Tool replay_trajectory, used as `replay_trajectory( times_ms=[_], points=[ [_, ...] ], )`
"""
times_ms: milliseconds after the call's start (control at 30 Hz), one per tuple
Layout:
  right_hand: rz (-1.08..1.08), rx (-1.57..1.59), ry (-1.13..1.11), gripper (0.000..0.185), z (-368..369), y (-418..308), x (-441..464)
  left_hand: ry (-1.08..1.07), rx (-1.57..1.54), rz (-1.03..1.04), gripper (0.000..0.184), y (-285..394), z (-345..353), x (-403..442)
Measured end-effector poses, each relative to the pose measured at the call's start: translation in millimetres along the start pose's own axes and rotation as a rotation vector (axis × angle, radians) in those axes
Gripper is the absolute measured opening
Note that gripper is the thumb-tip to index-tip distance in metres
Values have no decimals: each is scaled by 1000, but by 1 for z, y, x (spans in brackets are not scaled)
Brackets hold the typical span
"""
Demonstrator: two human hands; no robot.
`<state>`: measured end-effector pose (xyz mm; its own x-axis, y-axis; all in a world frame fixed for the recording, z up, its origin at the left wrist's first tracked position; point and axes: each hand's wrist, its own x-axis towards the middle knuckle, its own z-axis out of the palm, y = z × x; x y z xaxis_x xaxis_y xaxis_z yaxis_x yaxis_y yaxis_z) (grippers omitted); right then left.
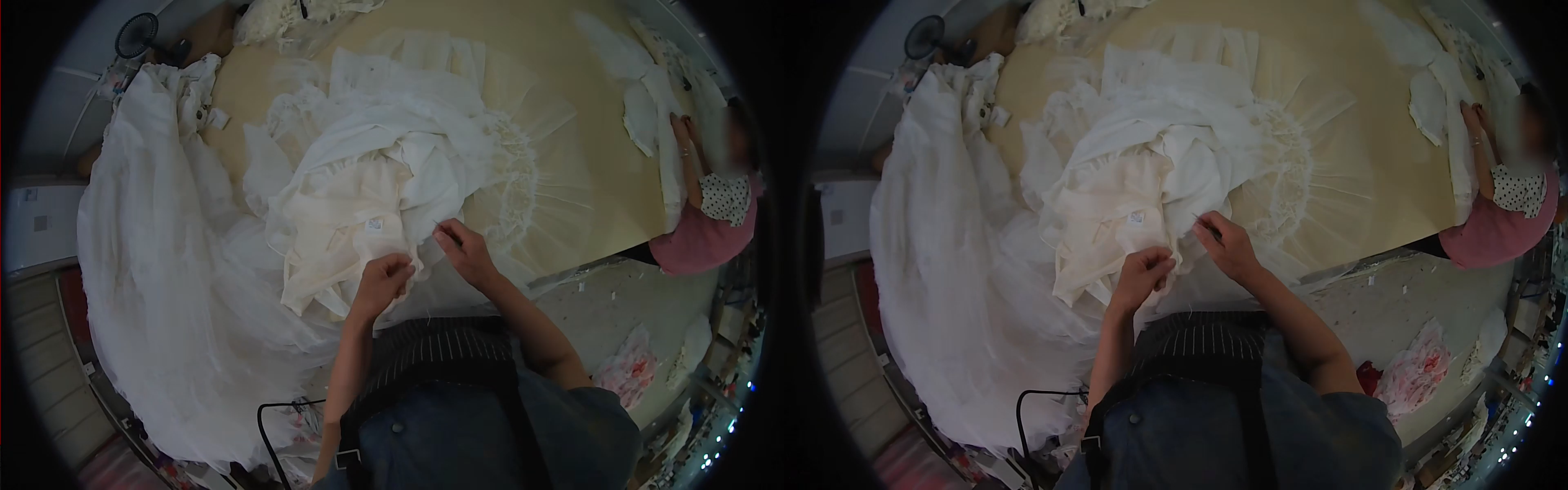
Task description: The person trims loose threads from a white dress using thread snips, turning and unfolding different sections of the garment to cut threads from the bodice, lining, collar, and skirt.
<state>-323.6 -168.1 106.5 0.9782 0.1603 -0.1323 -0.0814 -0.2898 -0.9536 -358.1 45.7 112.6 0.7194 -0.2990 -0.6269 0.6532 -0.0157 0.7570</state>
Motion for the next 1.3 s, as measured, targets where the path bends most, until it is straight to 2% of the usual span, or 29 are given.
replay_trajectory(
  times_ms=[33,133,200,267,333,367,433,500,567,667,700,767,800,867,900,967,1000,1033,1067,1133,1200,1233,1267,1300],
  points=[
    [22,-31,41,16,-5,3,6,-49,244,-65,15,8,-9,-7],
    [50,-117,159,17,-23,12,34,146,119,94,27,31,-37,-16],
    [-50,-137,242,17,-23,12,69,888,416,617,34,57,-47,-2],
    [-119,-140,255,18,-19,5,107,970,419,544,44,63,-72,17],
    [-164,-128,205,20,-9,-7,150,726,284,365,42,33,-115,54],
    [-121,-76,154,21,-4,-9,169,454,127,62,38,54,-101,36],
    [-27,23,60,23,4,-11,206,502,586,606,33,7,-76,32],
    [174,174,58,22,1,-20,240,346,915,449,34,15,-39,-18],
    [292,291,67,23,-2,-12,283,251,1040,148,35,-25,-44,-35],
    [536,331,48,23,-10,2,342,274,1041,-52,35,-72,-68,-66],
    [432,508,38,28,-15,6,364,277,1050,-104,36,-79,-75,-75],
    [221,859,4,41,-26,16,405,252,973,-13,35,-104,-90,-91],
    [208,665,109,46,-28,24,420,239,935,30,34,-108,-98,-94],
    [186,274,326,58,-27,44,443,20,788,-137,32,-84,-109,-101],
    [158,-226,376,67,-19,61,442,-95,712,-217,32,-68,-113,-104],
    [-9,-657,248,57,2,46,393,-54,610,-304,31,-35,-128,-106],
    [-77,-759,135,49,8,40,377,-35,556,-347,32,-18,-132,-103],
    [-156,-850,28,41,13,33,360,163,550,-198,32,-1,-131,-101],
    [-214,-822,-123,30,16,34,348,358,538,-53,33,13,-130,-97],
    [-445,-620,-7,15,45,-9,294,587,211,43,38,32,-131,-68],
    [-715,-402,-66,7,68,-59,218,452,-313,214,45,49,-119,-41],
    [-766,-375,-179,12,76,-70,176,380,-568,217,44,64,-105,-26],
    [-813,-330,-318,14,83,-79,133,305,-822,219,45,74,-91,-16],
    [-807,-344,-584,16,82,-80,96,305,-787,221,41,65,-84,-5]
  ],
)
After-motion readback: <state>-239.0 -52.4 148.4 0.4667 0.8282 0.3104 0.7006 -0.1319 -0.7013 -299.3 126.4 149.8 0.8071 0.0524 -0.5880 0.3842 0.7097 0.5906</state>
